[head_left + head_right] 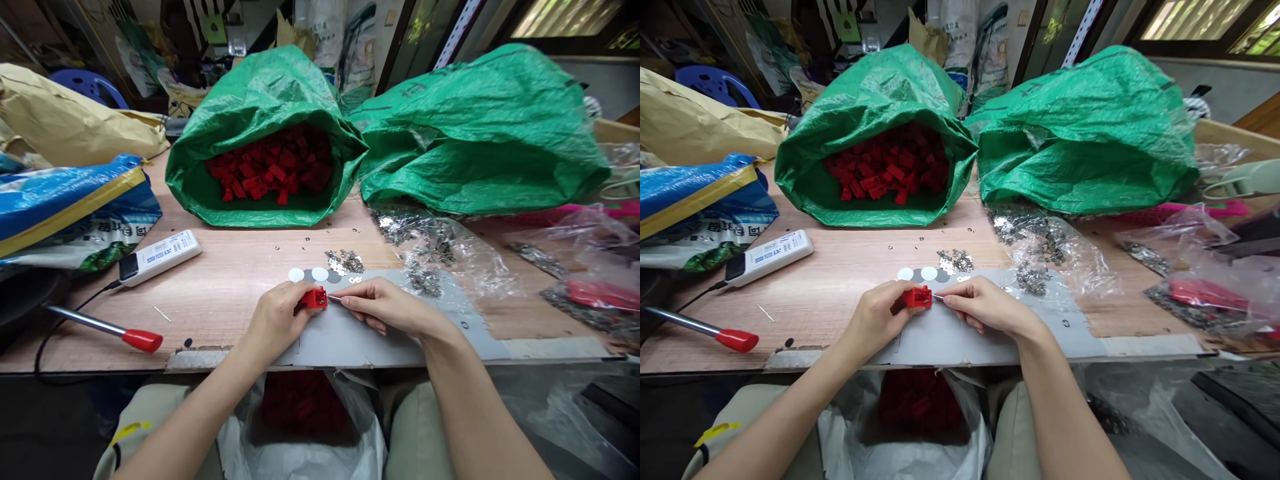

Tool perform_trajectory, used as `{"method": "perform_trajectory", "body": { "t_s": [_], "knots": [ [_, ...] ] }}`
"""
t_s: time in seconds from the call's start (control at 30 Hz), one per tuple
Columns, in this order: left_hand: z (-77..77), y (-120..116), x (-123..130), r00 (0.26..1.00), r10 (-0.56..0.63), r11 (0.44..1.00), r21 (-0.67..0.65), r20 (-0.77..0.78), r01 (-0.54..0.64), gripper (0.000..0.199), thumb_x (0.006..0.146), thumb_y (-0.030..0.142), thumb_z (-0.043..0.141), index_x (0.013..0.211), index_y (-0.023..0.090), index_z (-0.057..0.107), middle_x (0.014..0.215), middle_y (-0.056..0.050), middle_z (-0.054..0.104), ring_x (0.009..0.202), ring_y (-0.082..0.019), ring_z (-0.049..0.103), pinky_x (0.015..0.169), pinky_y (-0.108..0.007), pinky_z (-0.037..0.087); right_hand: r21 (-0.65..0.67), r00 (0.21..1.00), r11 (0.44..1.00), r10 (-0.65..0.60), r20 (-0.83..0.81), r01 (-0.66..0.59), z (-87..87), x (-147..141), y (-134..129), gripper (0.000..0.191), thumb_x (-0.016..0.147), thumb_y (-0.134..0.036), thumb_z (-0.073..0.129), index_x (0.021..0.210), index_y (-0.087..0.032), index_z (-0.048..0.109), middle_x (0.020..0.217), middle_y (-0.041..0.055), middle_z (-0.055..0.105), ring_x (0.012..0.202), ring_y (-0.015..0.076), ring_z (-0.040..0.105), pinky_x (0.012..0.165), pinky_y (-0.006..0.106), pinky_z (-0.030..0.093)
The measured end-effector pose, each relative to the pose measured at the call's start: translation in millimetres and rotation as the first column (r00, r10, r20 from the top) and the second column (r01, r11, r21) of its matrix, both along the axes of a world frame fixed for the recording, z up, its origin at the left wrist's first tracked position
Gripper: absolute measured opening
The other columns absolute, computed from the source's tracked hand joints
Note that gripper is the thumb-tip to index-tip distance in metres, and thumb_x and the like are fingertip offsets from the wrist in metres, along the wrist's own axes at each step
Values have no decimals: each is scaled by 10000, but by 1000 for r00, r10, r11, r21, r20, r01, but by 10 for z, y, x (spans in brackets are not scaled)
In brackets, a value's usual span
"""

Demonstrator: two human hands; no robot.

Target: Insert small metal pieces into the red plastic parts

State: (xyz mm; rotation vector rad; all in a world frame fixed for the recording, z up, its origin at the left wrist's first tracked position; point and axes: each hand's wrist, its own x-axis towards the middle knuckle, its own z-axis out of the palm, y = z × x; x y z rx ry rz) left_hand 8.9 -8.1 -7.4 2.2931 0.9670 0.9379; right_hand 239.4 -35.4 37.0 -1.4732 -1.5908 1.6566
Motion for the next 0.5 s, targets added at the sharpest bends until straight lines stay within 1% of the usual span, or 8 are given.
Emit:
{"method": "perform_trajectory", "body": {
  "t_s": [0.3,0.5],
  "knots": [
    [21,0,-6,1000,-14,1000,-5,-14,14,219,854,171,703,1067,203,661,948,-29,731,837,-186,657,736,-290,496,21,1000,1000,-13,26,12,-34,-24,5,449,903,-423,598,1229,-138,718,567,-47,468,391,52,362,354,185,281],
    [41,5,8,998,-36,999,2,-45,37,210,850,124,689,1041,209,660,923,-23,720,831,-181,648,733,-281,482,53,991,999,-13,130,6,18,-99,-20,385,907,-360,553,1174,-167,750,549,-48,447,389,65,320,345,201,232]
  ]
}}
